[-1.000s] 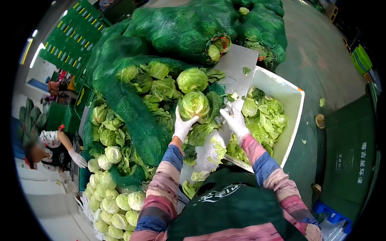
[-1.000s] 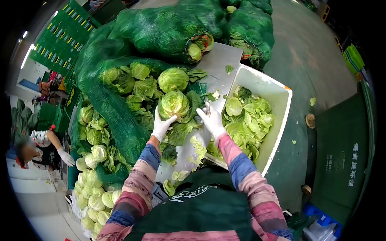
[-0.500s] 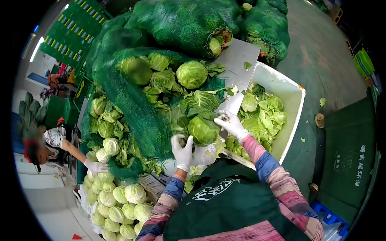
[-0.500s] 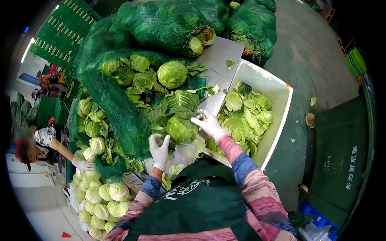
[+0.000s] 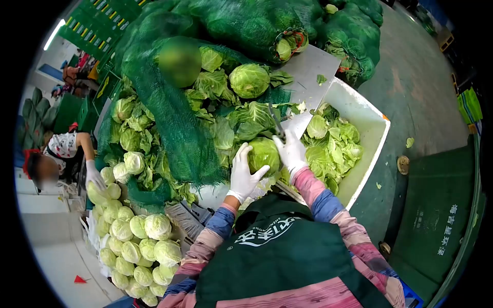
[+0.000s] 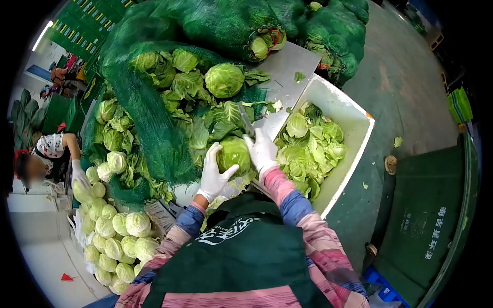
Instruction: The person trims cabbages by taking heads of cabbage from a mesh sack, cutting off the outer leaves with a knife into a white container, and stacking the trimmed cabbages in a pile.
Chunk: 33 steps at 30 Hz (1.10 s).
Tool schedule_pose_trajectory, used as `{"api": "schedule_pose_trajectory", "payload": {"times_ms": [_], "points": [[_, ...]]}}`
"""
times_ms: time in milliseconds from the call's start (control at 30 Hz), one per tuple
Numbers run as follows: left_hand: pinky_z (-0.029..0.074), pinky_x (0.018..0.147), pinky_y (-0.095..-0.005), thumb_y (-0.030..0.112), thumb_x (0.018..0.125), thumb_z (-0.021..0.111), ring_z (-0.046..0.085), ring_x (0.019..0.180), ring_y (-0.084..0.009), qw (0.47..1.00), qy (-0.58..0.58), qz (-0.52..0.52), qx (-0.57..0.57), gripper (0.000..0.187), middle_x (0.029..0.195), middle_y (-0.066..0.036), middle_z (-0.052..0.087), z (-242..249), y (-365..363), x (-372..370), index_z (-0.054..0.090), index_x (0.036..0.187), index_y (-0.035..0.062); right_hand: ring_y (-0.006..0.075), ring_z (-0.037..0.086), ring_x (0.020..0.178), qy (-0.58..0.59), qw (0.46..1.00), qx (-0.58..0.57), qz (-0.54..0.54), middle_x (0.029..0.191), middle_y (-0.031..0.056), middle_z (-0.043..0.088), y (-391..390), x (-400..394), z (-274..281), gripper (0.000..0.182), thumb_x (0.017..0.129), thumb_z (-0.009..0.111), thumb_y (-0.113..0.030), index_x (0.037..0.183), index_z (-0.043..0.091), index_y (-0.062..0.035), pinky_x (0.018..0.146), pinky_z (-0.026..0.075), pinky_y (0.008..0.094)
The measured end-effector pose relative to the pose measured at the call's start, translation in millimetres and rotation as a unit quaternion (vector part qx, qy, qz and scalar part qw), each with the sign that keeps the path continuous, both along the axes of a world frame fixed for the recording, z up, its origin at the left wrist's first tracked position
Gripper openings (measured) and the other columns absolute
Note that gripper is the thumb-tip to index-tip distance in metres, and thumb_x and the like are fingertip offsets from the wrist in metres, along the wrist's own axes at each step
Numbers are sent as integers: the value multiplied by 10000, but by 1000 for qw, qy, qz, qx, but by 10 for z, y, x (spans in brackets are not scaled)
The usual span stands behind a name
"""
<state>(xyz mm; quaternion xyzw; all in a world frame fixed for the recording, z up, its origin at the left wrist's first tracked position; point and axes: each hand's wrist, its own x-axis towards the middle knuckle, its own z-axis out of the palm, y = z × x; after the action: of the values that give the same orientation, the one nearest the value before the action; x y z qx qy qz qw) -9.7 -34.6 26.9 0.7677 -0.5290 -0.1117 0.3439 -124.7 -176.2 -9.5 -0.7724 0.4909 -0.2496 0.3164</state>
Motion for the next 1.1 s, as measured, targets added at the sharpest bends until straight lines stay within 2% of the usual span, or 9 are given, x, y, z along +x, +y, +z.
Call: {"api": "schedule_pose_trajectory", "payload": {"times_ms": [200, 267, 333, 367, 467, 533, 667, 800, 1100], "points": [[345, 1062, -423, 252, 677, 845, 383, 1286, -344, 972, 230, 46, -21, 816, 1365, -203, 381, -184, 420, -44, 361, 1286, 9, 329, 641, 733, -106, 980, 122, 117, 897, 135, 657, -53, -122, 248, 318, 832, 655, -203, 1122, 596, -85, 668, 519, 394], [362, 1052, -400, 284, 657, 862, 414, 1256, -315, 980, 186, 75, -15, 850, 1337, -204, 423, -68, 367, -97, 386, 1288, -29, 299, 651, 730, -185, 969, -30, 162, 856, 114, 665, 124, -42, 565, 307, 808, 664, -185, 1103, 619, -113, 666, 520, 389], [388, 1022, -390, 354, 654, 856, 486, 1175, -307, 926, 363, 49, 92, 868, 1256, -219, 484, 108, 228, -141, 418, 1273, -67, 274, 648, 733, -109, 974, -48, 193, 871, 116, 664, 179, -60, 860, 285, 808, 673, -183, 1077, 629, -99, 668, 520, 351], [422, 978, -389, 396, 631, 864, 525, 1128, -329, 966, 126, 69, 215, 864, 1179, -225, 540, 82, 196, -146, 466, 1231, -83, 250, 645, 736, -34, 971, -75, 224, 887, 119, 663, 146, -56, 928, 265, 807, 681, -181, 1051, 639, -84, 669, 520, 313], [436, 952, -400, 420, 624, 865, 534, 1105, -352, 997, 1, 41, 70, 882, 1189, -231, 531, -140, 273, -51, 464, 1231, -80, 269, 654, 809, -50, 989, 2, 136, 929, 102, 671, -97, -153, 610, 279, 816, 690, -214, 1069, 633, -114, 704, 531, 335], [422, 978, -398, 424, 632, 861, 519, 1138, -341, 995, 60, 29, 71, 890, 1213, -226, 516, -172, 331, 36, 453, 1252, -66, 295, 656, 840, 22, 991, 134, 1, 1035, 118, 651, -483, -390, 217, 413, 836, 664, -277, 1217, 573, -147, 726, 540, 386], [377, 1030, -399, 450, 588, 868, 467, 1199, -357, 982, 149, 53, 101, 969, 1247, -227, 481, -154, 461, 135, 433, 1296, -49, 318, 603, 1022, 231, 972, -20, -21, 1212, 170, 526, -427, -871, 197, 642, 821, 702, -284, 1319, 430, 17, 775, 542, 407], [345, 1075, -400, 499, 514, 891, 442, 1248, -368, 990, 58, -62, 114, 1166, 1297, -261, 457, -162, 440, 58, 349, 1378, -68, 328, 618, 766, 18, 986, -6, 168, 947, 154, 542, 92, -942, 168, 222, 884, 559, -188, 1081, 532, -89, 636, 519, 434], [426, 977, -418, 452, 558, 872, 534, 1131, -372, 991, 54, -2, 119, 977, 1209, -220, 545, -91, 92, -71, 439, 1280, -44, 367, 643, 667, 157, 954, 38, 253, 745, 157, 641, 767, -855, 155, 196, 900, 543, -255, 951, 488, -73, 590, 508, 478]]}}
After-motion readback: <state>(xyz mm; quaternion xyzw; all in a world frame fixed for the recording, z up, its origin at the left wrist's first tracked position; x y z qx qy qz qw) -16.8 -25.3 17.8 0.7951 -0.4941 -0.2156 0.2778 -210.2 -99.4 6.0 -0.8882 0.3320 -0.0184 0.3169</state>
